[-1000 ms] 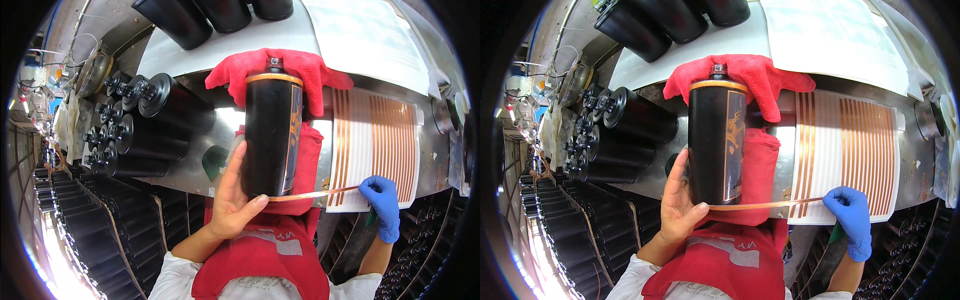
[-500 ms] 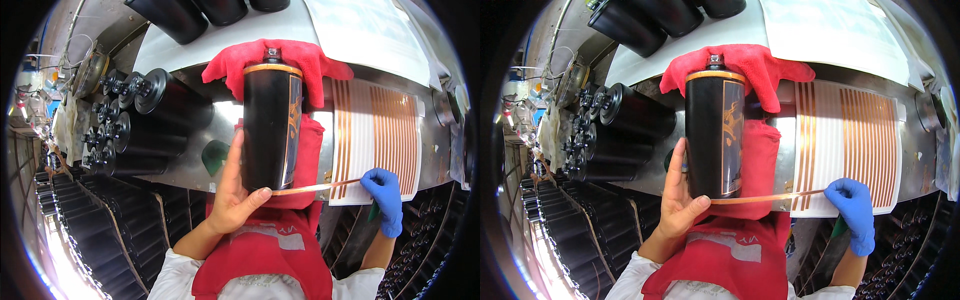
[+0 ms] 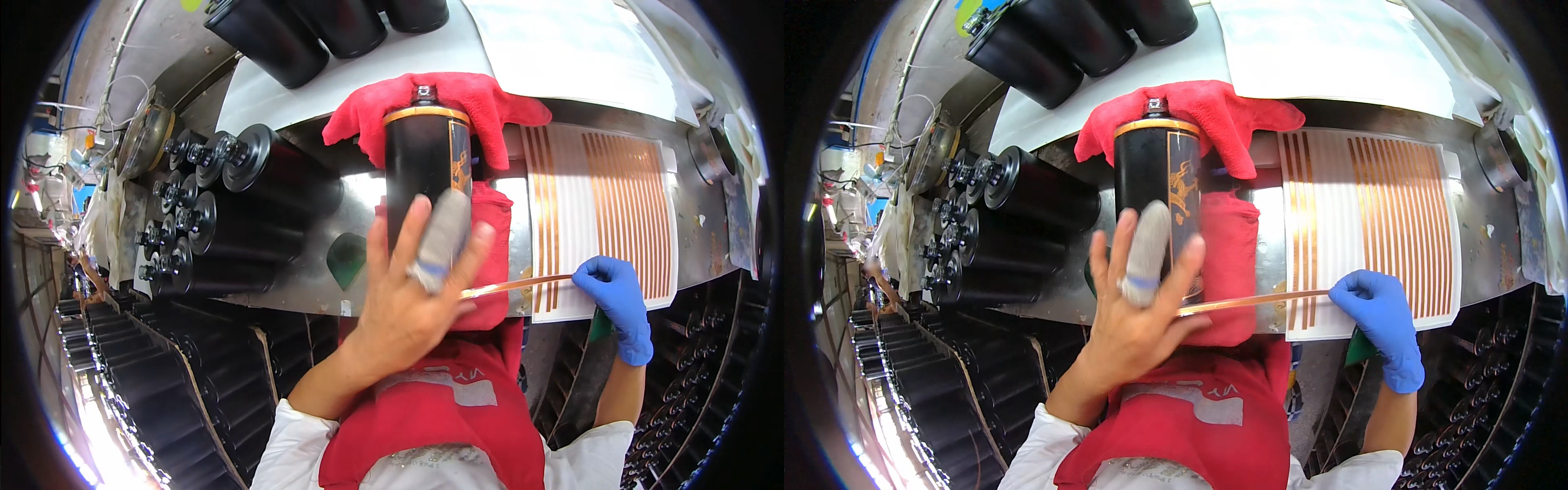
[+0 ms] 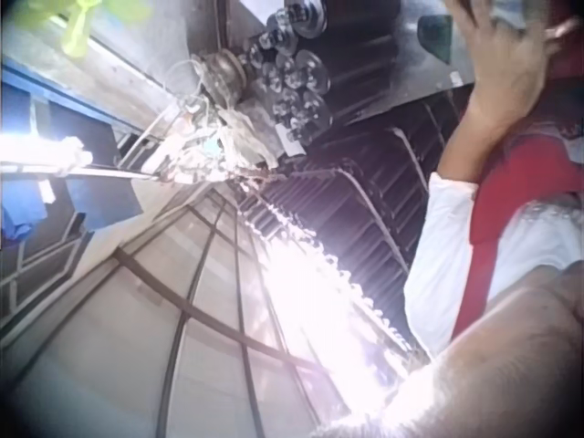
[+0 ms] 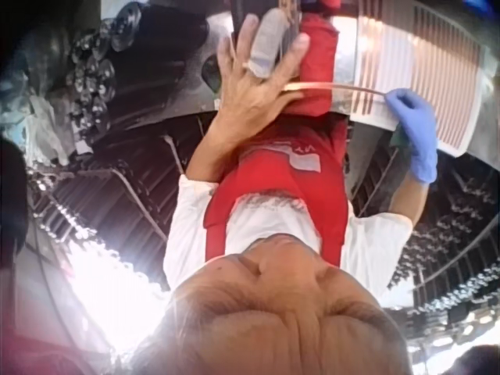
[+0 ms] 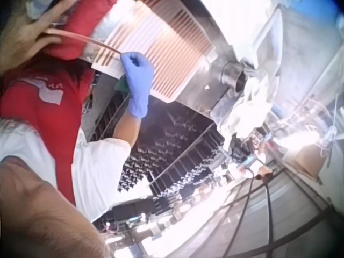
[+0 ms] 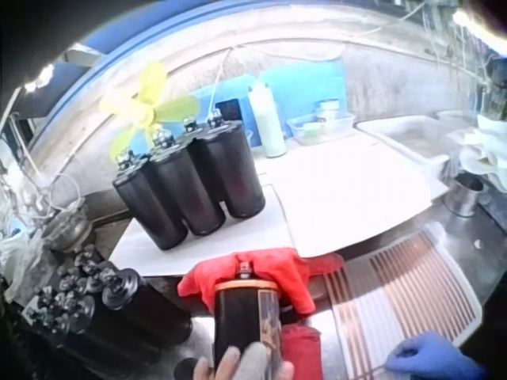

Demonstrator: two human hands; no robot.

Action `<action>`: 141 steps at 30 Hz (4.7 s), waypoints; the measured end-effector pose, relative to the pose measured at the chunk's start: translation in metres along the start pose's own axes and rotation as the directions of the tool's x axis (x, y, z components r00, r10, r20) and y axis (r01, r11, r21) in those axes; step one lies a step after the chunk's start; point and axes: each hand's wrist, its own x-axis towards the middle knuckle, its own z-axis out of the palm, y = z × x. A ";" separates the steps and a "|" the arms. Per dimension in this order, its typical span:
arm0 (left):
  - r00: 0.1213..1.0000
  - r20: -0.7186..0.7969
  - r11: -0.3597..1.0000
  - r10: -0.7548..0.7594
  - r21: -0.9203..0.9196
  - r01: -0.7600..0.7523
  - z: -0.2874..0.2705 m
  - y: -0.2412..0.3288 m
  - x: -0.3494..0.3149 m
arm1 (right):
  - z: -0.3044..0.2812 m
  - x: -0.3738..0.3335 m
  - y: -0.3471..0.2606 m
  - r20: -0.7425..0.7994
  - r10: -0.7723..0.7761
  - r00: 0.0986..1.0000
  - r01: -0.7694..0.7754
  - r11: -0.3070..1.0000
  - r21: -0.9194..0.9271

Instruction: The person applies printed labels and copper-colored strips to black cylindrical containers. They wipe the container surface, align and press the label, then apply a strip around the top and bottom edges using a green tool to smooth it.

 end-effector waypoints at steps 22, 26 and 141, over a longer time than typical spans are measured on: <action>0.996 0.074 0.442 -0.039 -0.893 0.084 0.021 -0.054 -0.024 | 0.004 -0.035 -0.072 0.154 -0.149 0.977 0.129 0.983 0.133; 0.994 0.106 0.465 -0.040 -0.878 0.113 0.021 -0.054 -0.025 | 0.011 -0.025 -0.056 0.120 -0.092 0.989 0.084 0.994 0.068; 0.929 0.176 0.082 -0.325 -0.974 0.213 0.019 -0.026 -0.025 | 0.104 -0.017 -0.079 0.307 -0.077 0.949 -0.056 0.914 0.402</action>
